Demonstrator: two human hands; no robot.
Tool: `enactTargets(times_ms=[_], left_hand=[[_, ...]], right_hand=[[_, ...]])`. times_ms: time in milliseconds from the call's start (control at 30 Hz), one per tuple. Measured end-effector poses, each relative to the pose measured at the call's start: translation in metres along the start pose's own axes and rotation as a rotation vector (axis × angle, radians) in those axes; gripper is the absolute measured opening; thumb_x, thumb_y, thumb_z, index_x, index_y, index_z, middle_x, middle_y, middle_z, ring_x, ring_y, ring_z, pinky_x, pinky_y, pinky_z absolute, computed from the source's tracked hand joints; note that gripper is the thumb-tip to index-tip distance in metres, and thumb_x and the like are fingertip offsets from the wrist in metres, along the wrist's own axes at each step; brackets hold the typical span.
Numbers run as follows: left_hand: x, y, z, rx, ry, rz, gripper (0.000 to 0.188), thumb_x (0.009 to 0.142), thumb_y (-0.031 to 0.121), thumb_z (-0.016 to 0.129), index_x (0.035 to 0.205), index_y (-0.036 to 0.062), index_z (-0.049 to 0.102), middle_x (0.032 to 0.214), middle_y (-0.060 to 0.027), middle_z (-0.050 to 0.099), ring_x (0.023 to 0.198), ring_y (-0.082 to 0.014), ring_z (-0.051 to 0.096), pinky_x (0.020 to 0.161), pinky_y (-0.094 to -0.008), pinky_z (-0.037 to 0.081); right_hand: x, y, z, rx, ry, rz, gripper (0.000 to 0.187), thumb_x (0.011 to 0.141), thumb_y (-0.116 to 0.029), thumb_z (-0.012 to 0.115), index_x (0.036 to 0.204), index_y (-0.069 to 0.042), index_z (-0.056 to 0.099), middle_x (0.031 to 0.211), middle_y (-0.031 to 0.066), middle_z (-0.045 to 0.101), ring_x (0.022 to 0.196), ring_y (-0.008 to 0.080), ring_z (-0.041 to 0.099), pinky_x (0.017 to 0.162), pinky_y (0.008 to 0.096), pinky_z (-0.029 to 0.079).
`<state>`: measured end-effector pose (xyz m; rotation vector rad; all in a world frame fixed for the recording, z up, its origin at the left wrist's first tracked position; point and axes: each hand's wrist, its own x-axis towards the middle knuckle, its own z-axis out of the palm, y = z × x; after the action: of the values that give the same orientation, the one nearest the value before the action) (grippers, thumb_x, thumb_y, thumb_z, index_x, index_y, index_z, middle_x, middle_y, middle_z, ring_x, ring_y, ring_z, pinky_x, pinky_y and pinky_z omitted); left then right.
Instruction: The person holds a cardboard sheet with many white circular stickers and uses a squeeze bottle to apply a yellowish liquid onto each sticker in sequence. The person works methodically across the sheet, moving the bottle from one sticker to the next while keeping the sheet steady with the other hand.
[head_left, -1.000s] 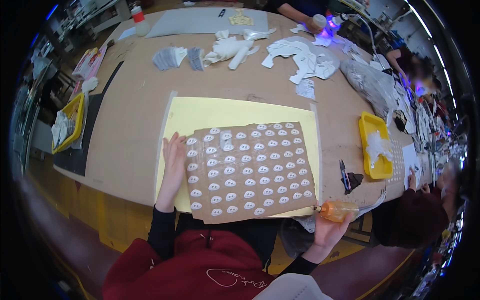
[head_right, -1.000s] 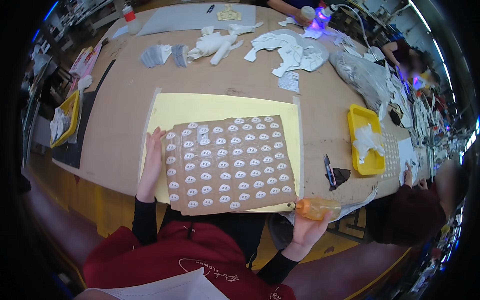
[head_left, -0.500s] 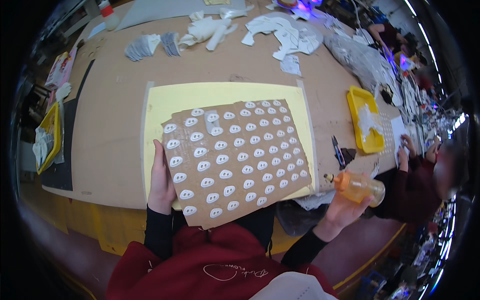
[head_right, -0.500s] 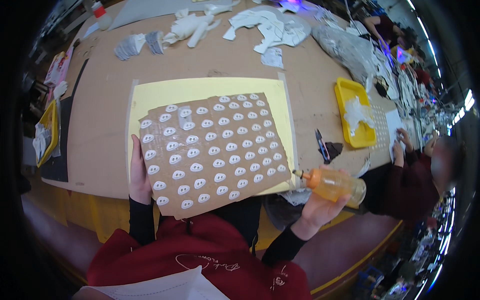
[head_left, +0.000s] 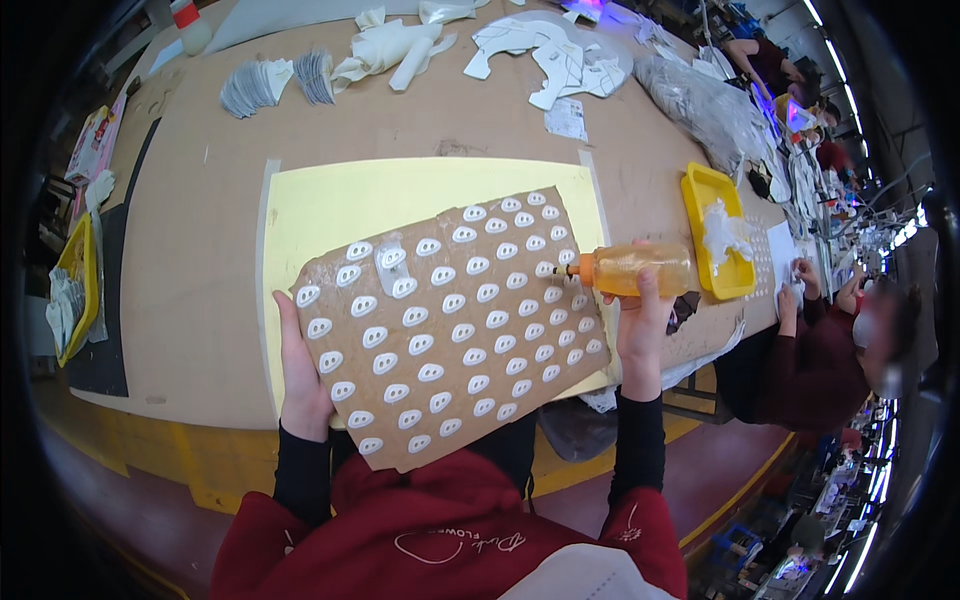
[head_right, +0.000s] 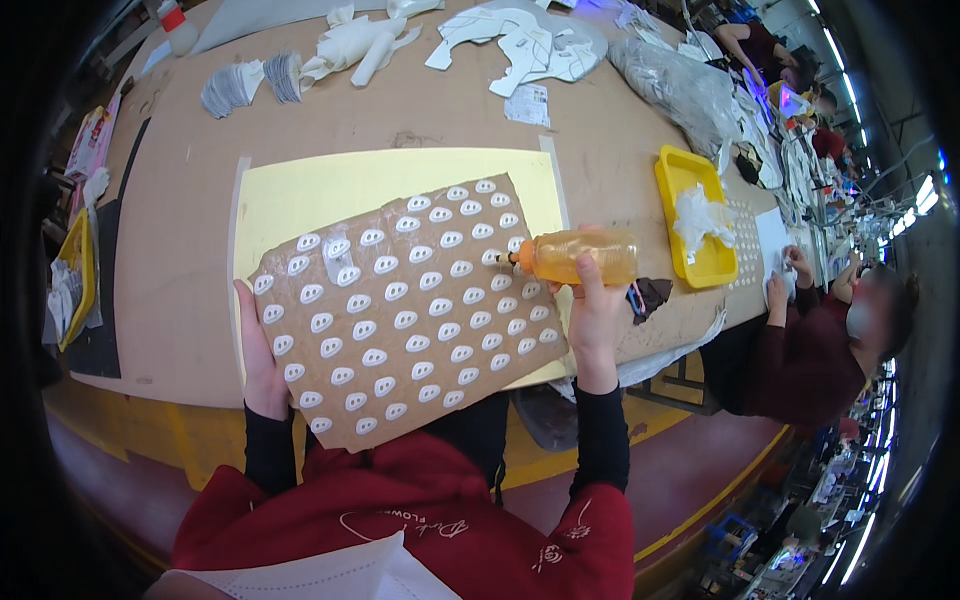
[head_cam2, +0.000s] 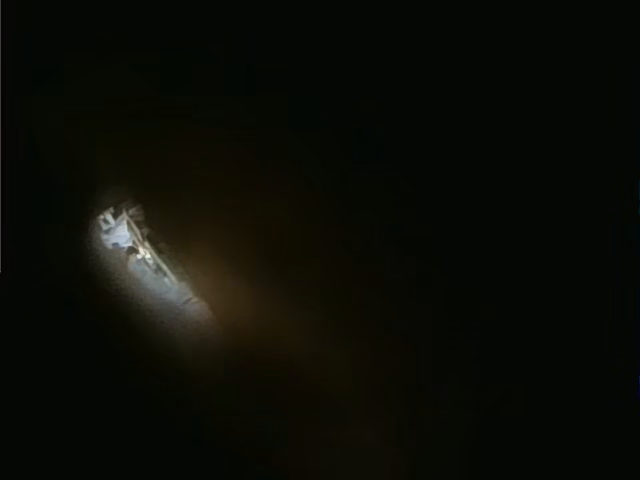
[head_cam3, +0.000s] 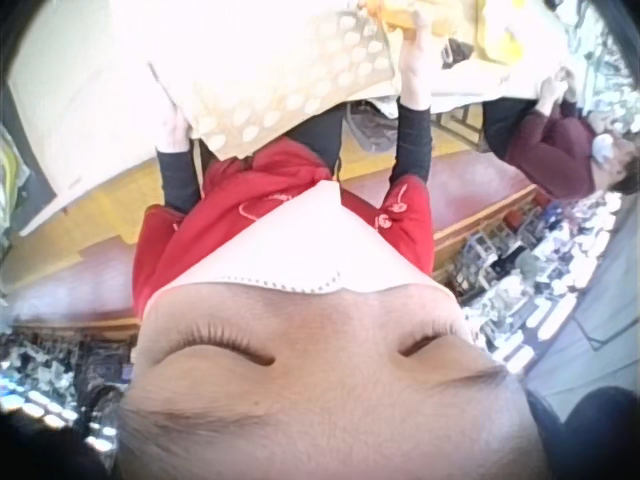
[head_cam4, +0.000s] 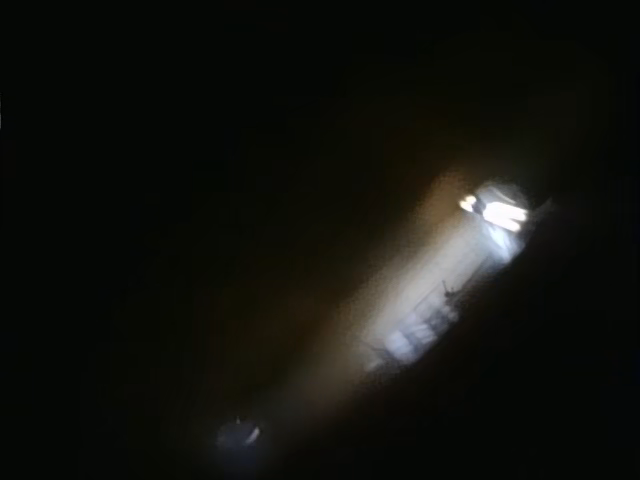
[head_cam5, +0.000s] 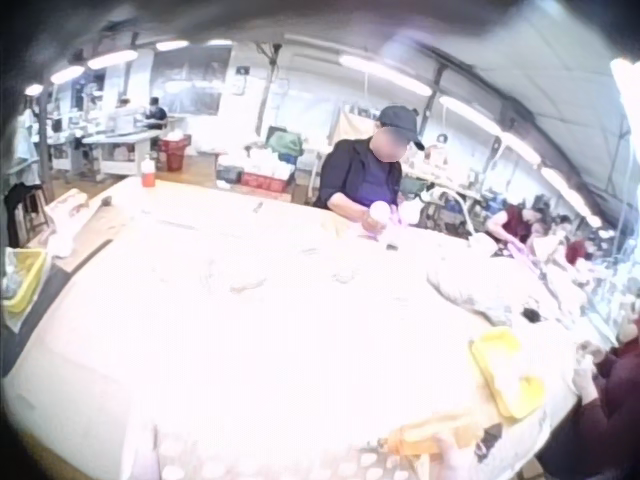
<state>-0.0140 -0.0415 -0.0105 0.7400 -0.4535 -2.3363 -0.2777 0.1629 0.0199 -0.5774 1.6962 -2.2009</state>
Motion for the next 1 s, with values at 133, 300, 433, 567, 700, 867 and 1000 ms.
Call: enactTargets(times_ms=[133,300,433,567,700,867,1000], left_hand=[[0.000,-0.001,0.015,0.058,0.001,0.133,0.058,0.096,0.049,0.023,0.137,0.0090,0.032,0.134,-0.0089,0.041,0.120,-0.0211,0.043,0.099,-0.0349,0.038],[0.000,-0.002,0.010,0.084,-0.027,0.101,0.058,0.096,0.049,0.022,0.137,0.0089,0.032,0.132,-0.0088,0.042,0.120,-0.0201,0.043,0.100,-0.0343,0.037],[0.002,-0.002,0.012,0.122,0.026,0.129,0.058,0.096,0.050,0.022,0.137,0.0089,0.032,0.131,-0.0089,0.044,0.119,-0.0198,0.044,0.099,-0.0339,0.038],[0.002,-0.002,0.013,0.137,0.021,0.138,0.058,0.096,0.049,0.022,0.136,0.0086,0.032,0.129,-0.0090,0.044,0.118,-0.0196,0.044,0.098,-0.0335,0.039],[0.002,-0.001,0.012,0.159,0.032,0.142,0.057,0.096,0.049,0.023,0.136,0.0088,0.034,0.129,-0.0090,0.045,0.117,-0.0191,0.045,0.097,-0.0332,0.039],[0.002,0.000,0.009,0.123,0.010,0.145,0.055,0.097,0.047,0.026,0.136,0.0091,0.035,0.129,-0.0084,0.045,0.116,-0.0184,0.046,0.097,-0.0327,0.040],[0.001,-0.001,0.015,0.094,0.135,0.111,0.055,0.097,0.047,0.026,0.136,0.0092,0.035,0.129,-0.0082,0.045,0.116,-0.0183,0.046,0.097,-0.0327,0.040]], right_hand=[[0.009,0.013,-0.006,-0.041,-0.049,-0.017,0.045,0.088,-0.025,0.057,0.123,-0.004,0.039,0.116,0.0093,0.049,0.093,0.0192,0.057,0.058,0.0287,0.047],[0.014,0.021,-0.004,-0.066,-0.031,-0.101,0.046,0.087,-0.025,0.058,0.123,-0.004,0.039,0.113,0.0087,0.050,0.094,0.0192,0.057,0.059,0.0292,0.047],[0.015,0.023,-0.003,-0.091,-0.034,-0.083,0.046,0.087,-0.024,0.058,0.124,-0.003,0.039,0.113,0.0092,0.050,0.094,0.0194,0.057,0.059,0.0294,0.048],[0.016,0.026,-0.001,-0.089,-0.031,-0.082,0.044,0.085,-0.018,0.060,0.121,0.000,0.041,0.108,0.0106,0.052,0.089,0.0189,0.058,0.057,0.0280,0.049],[0.013,0.025,0.007,-0.096,0.033,-0.136,0.044,0.084,-0.018,0.061,0.119,0.001,0.042,0.105,0.0114,0.053,0.087,0.0183,0.058,0.055,0.0266,0.050],[0.013,0.024,0.010,-0.124,0.012,-0.152,0.046,0.084,-0.020,0.062,0.119,0.001,0.042,0.106,0.0113,0.052,0.088,0.0181,0.058,0.056,0.0272,0.050],[0.013,0.026,0.006,-0.145,-0.012,-0.180,0.048,0.083,-0.021,0.064,0.119,0.001,0.042,0.107,0.0113,0.051,0.089,0.0179,0.057,0.059,0.0270,0.051]])
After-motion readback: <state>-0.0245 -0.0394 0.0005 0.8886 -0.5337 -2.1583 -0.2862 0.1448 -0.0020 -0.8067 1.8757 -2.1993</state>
